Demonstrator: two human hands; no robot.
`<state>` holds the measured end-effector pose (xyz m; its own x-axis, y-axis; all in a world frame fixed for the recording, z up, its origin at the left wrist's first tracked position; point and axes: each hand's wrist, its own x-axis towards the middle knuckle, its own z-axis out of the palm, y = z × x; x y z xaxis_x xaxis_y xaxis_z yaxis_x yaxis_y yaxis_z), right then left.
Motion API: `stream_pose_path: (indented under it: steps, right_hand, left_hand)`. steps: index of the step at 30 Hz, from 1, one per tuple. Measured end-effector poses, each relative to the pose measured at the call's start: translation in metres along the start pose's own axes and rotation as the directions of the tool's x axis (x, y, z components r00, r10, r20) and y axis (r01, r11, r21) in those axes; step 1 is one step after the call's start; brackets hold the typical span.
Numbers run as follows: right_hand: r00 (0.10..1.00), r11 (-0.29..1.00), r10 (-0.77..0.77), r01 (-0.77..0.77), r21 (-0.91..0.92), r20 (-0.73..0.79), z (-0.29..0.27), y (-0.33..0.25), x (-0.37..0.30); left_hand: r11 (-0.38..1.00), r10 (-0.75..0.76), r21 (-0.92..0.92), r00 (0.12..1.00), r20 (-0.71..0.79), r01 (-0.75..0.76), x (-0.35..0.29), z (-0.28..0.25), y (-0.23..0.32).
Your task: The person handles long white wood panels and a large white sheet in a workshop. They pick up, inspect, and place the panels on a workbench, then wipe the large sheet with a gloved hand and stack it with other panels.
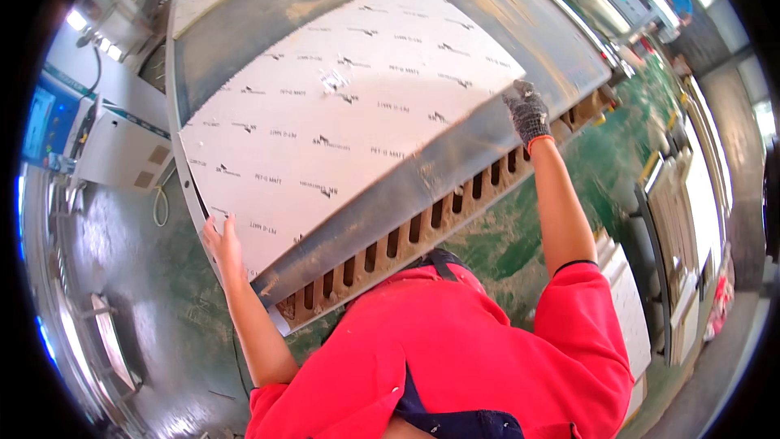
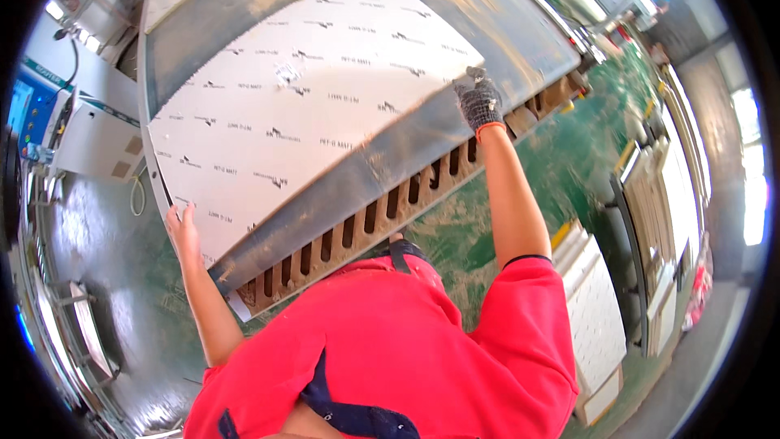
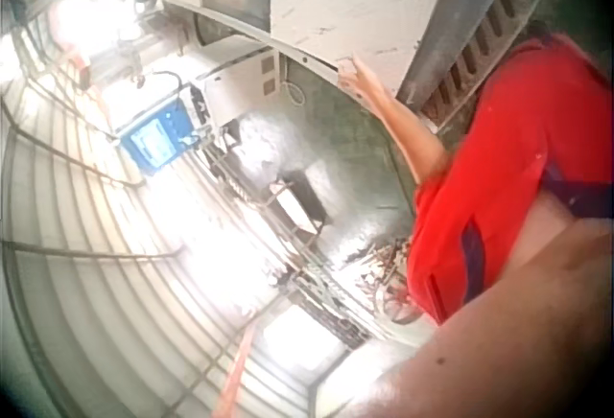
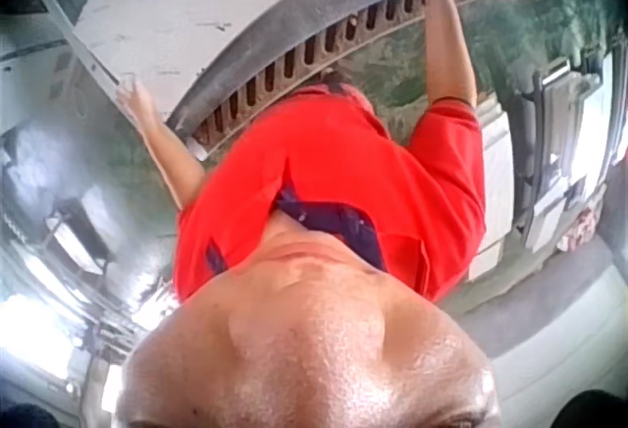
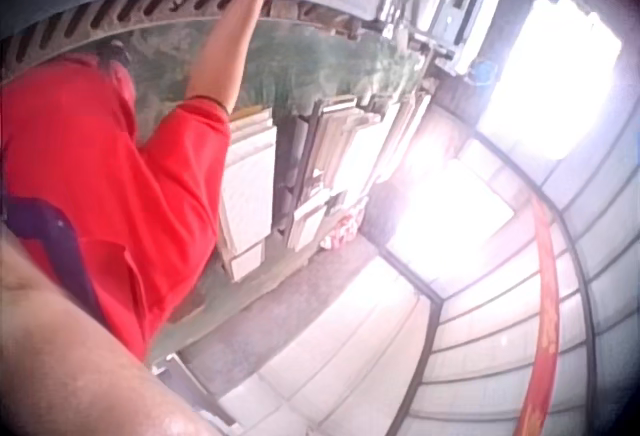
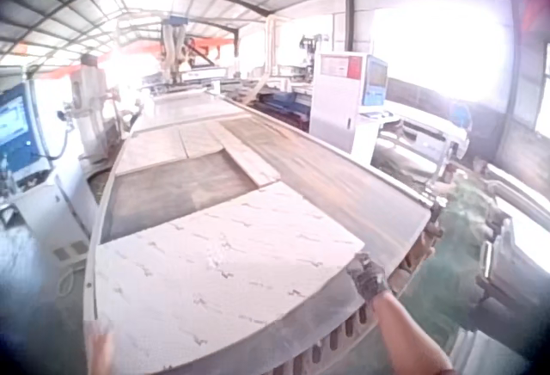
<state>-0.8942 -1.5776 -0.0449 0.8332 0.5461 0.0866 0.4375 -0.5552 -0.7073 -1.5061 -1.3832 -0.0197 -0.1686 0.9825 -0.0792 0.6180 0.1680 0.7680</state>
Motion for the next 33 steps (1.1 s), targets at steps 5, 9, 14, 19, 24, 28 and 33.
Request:
stream_pose_path:
  steps: [5,9,14,19,24,28,33]
  right_hand:
    - [0.992,0.953,-0.108,0.122,-0.276,0.065,0.029,0.007,0.109]
    - [0.981,0.935,-0.083,0.139,-0.326,0.178,0.027,-0.007,0.123]
    - [0.979,0.942,-0.118,0.164,-0.294,0.167,0.022,0.022,0.145]
    - [0.922,0.774,-0.266,0.377,-0.508,0.279,-0.031,0.076,0.110]
    - [0.967,0.709,-0.244,0.233,-0.666,0.078,-0.053,0.083,0.043]
    - [0.786,0.367,-0.489,0.578,-0.729,0.378,0.032,0.008,-0.019]
    - [0.199,0.334,-0.907,0.877,0.345,0.372,0.170,-0.151,-0.262]
  left_hand:
    - [0.997,-0.068,0.020,0.991,-0.119,0.071,0.000,0.013,-0.024]
    - [0.992,-0.120,0.022,0.978,-0.170,0.125,-0.004,0.021,-0.019]
    - [0.987,-0.158,-0.025,0.982,-0.101,0.156,-0.012,0.026,-0.007]
    - [0.980,-0.175,0.074,0.977,-0.121,0.185,-0.082,0.025,-0.001]
    - [0.962,0.024,0.272,0.995,-0.099,0.004,-0.162,0.035,-0.019]
    - [0.938,0.157,0.322,0.985,-0.067,-0.127,-0.200,0.049,-0.018]
    - [0.994,0.094,-0.046,0.995,-0.028,-0.095,-0.200,0.041,-0.011]
